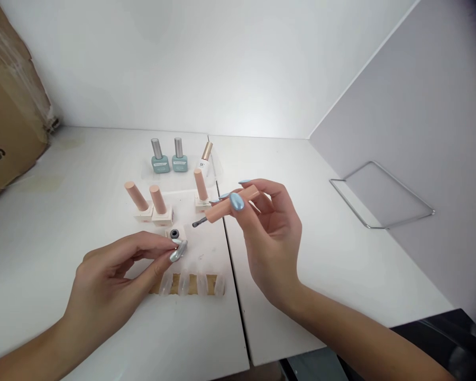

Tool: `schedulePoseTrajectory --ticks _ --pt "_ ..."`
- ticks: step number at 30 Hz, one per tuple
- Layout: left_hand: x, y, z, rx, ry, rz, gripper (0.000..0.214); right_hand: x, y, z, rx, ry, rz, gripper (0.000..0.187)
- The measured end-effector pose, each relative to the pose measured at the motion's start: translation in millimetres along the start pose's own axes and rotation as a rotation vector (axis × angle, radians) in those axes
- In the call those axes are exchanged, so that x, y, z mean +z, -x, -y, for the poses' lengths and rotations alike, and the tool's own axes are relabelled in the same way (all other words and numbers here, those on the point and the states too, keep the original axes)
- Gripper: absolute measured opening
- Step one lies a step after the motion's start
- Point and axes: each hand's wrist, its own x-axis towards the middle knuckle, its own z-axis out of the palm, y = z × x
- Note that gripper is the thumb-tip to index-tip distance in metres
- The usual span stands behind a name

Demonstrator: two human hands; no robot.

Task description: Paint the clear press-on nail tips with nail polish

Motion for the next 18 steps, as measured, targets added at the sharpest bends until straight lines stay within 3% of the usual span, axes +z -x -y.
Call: schedulePoseTrajectory --ticks 8,14,18 --pt "2.3 -3.4 -4.3 -0.035 0.030 0.006 0.005 -0.5 2.1 -0.7 -0.039 -0.100 0.205 0.019" --pt "2.3 -1.8 -3.1 -0.024 0.017 -0.011 0.004 -2.8 -0.2 -2.4 0.073 -0.078 0.066 0.014" --pt "1.7 -1.8 -3.5 -0.015 0.013 -0.017 0.005 -3.9 0.0 -1.4 0.067 -0.098 0.070 0.014"
